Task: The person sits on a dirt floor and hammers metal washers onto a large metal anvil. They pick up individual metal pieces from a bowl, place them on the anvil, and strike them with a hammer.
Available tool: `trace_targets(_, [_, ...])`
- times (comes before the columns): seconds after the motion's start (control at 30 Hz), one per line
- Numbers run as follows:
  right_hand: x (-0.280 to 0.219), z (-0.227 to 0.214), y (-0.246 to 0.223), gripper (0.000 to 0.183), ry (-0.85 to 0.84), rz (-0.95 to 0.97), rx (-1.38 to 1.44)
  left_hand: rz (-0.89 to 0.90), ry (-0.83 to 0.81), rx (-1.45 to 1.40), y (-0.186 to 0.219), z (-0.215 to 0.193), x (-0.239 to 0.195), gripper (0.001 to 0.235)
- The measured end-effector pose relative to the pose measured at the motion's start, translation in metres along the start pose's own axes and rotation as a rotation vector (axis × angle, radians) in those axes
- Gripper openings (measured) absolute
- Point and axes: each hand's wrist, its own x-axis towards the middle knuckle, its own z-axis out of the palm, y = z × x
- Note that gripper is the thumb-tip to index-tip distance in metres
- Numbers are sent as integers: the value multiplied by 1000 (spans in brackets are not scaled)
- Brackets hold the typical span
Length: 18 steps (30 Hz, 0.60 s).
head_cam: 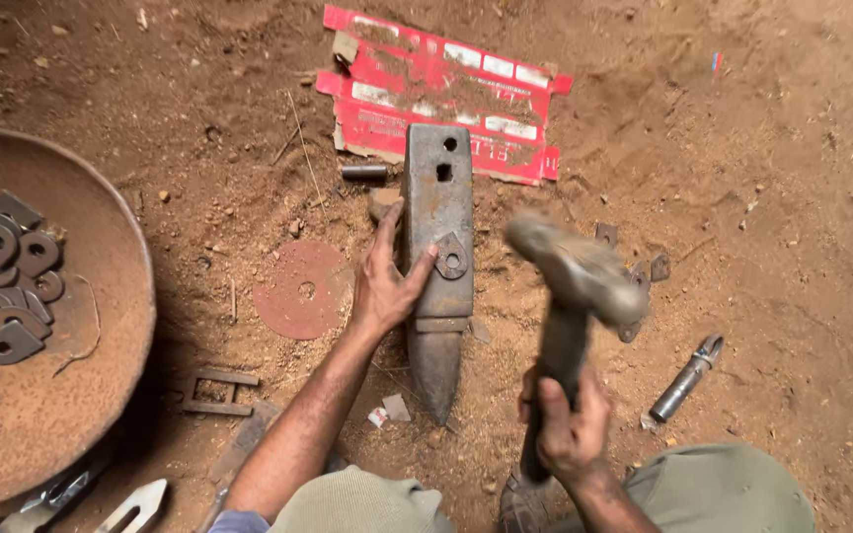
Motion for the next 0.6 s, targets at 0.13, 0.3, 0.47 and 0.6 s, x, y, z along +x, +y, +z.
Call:
trace_targets(0.13, [7, 1, 9, 33, -34, -93, -223, -89, -32, -59, 3, -1, 2, 83])
trace_targets(0.3, [20, 6, 21, 43, -187, 317, -455, -116, 53, -58, 9, 5, -2, 80])
trace_targets(0.47, [11, -5, 27, 47, -119, 336, -401, 100, 77, 139, 6, 6, -11, 74])
trace_targets(0.6, [11, -6, 37, 45, -83, 499, -181, 258, 92, 379, 14, 3, -14, 44])
